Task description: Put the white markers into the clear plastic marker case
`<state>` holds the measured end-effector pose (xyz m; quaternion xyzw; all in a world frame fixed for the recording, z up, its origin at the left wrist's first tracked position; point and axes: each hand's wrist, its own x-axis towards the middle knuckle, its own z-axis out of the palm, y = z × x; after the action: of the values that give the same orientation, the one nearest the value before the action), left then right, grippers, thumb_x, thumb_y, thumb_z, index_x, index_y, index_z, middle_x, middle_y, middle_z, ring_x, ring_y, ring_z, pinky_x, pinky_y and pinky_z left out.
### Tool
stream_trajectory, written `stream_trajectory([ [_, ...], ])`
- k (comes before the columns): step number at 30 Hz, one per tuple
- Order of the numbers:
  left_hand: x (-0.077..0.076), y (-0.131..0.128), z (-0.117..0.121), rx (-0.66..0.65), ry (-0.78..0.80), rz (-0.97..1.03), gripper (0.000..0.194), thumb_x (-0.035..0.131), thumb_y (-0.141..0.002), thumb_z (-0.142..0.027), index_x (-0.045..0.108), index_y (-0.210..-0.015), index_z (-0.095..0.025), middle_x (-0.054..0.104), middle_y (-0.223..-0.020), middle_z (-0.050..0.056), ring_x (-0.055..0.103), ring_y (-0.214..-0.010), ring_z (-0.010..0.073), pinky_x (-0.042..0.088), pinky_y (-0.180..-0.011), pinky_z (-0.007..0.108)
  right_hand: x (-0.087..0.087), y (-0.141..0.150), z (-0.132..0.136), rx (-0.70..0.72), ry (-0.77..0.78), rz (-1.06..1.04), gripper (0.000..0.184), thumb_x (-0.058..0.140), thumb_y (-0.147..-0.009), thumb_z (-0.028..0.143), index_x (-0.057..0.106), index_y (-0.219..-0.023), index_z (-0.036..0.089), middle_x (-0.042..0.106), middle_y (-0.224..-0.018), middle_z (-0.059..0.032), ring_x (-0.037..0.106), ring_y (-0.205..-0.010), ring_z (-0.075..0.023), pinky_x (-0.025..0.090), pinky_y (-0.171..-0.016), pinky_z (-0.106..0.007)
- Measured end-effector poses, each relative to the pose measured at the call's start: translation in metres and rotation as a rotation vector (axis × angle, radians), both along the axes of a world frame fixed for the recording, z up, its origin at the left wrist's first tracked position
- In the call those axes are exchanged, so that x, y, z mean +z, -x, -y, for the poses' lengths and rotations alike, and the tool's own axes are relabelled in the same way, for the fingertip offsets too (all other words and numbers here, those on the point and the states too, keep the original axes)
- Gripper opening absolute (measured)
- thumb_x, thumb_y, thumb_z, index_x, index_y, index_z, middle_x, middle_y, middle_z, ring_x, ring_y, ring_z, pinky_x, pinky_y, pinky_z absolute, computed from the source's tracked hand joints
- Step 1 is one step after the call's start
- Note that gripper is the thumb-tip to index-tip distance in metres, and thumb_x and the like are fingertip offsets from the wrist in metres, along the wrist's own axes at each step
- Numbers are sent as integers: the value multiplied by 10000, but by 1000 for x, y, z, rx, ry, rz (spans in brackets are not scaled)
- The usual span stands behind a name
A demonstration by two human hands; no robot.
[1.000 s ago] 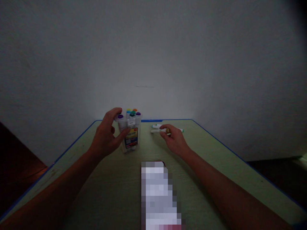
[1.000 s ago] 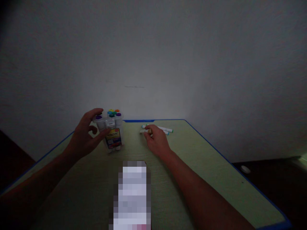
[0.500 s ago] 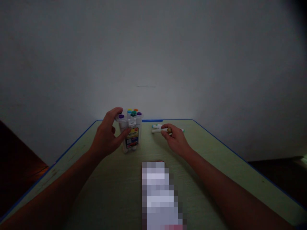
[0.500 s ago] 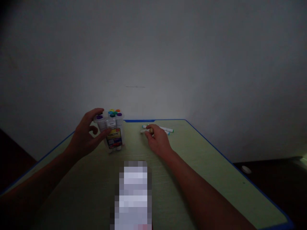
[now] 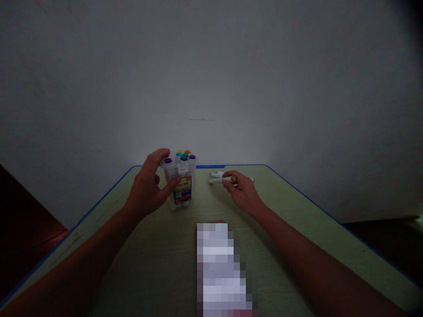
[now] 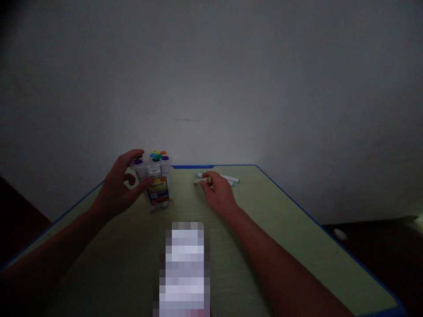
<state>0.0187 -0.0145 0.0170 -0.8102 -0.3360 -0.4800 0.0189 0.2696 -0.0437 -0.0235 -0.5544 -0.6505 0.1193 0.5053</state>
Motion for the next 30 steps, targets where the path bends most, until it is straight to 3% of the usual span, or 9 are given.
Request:
stream_trajectory([
  [30, 0, 0, -1, 4, 28, 27, 581, 615, -746, -321, 399, -1263, -171, 484, -1254, 127, 531, -929, 194, 427, -511, 207, -3, -1, -2, -3, -3, -1, 292, 498, -764, 358, 605, -937, 148, 573, -707, -42, 490, -591, -149, 368, -519, -258],
])
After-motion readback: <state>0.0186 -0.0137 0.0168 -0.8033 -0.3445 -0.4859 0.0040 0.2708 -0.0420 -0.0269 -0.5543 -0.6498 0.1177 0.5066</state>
